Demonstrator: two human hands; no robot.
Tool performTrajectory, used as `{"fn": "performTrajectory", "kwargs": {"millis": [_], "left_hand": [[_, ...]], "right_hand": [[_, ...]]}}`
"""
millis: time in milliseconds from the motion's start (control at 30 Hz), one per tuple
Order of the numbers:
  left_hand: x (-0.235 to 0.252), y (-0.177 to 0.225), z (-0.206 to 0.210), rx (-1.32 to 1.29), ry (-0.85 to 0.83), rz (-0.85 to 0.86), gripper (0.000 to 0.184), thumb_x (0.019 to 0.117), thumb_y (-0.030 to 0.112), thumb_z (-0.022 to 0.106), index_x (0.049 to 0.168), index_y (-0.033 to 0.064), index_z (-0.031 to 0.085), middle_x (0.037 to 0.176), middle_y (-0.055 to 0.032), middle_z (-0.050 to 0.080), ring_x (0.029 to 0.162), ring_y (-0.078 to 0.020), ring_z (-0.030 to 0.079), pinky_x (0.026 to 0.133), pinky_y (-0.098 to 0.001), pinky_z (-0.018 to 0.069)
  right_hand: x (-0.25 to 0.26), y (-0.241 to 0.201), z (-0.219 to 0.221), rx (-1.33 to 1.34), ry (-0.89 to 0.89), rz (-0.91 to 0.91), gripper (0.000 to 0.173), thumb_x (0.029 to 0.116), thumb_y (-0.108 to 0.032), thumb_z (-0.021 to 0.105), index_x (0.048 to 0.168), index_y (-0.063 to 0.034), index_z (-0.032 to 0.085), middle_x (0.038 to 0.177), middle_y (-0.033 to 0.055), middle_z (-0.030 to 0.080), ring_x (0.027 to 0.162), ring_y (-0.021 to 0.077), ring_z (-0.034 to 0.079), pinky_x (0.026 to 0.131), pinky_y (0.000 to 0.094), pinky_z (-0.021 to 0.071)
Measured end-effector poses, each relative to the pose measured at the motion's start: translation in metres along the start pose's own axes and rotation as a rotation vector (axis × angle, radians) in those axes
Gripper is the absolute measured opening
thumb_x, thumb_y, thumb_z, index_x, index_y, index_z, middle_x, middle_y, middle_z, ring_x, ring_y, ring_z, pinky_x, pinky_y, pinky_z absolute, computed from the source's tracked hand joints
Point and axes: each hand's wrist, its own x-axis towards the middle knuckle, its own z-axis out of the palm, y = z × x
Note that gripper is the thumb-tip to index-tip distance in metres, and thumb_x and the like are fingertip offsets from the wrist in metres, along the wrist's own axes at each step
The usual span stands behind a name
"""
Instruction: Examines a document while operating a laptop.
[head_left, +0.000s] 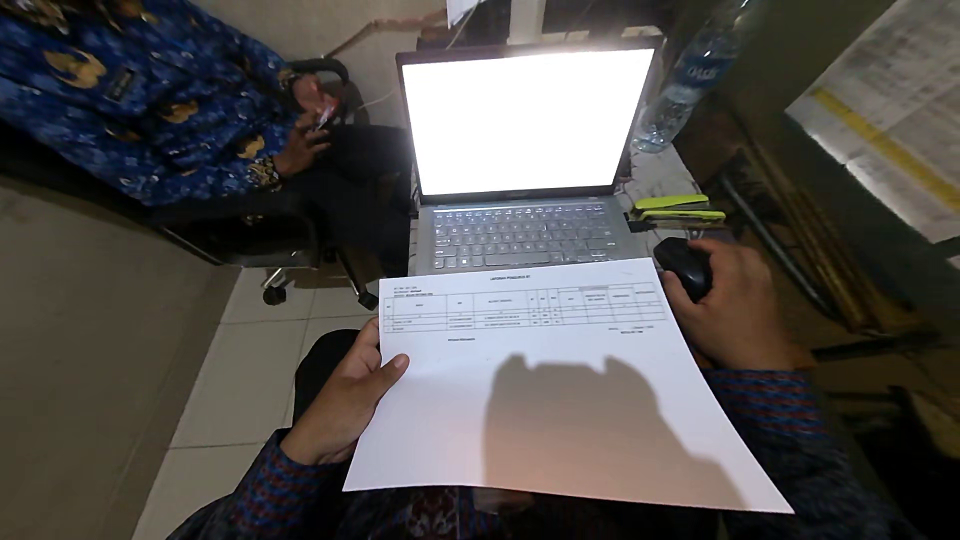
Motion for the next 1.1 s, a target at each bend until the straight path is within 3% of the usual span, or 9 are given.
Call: {"fn": "performTrajectory", "kwargs": {"millis": [867,1100], "left_hand": [[-0.0015,0.0018,0.0010,0.021,0.014,-0.005,0.053,0.1028,-0.007,0.045,0.152,0.0089,0.031,0.128,-0.0151,0.066,0.106,-0.0254,0.073,0.088,-0.0388,0.0637],[0.0049,0.0050,-0.0016,0.080,0.040,-0.009,0.052,0.1031,-0.005,0.046,0.151,0.0085,0.031,0.127,-0.0143,0.067,0.104,-0.0249,0.073,0.086,-0.0385,0.0643]], "right_hand": [[-0.0001,0.0026,0.0028,0.012,0.027,0.002,0.063,0.0916,-0.047,0.061,0.141,-0.0082,0.057,0.129,0.0275,0.059,0.116,0.0491,0.059,0.091,0.0698,0.0481],[-0.0005,0.0022,0.0026,0.020,0.023,0.002,0.064,0.0917,-0.047,0.062,0.143,-0.0087,0.056,0.132,0.0272,0.059,0.119,0.0496,0.057,0.094,0.0694,0.0474]]}}
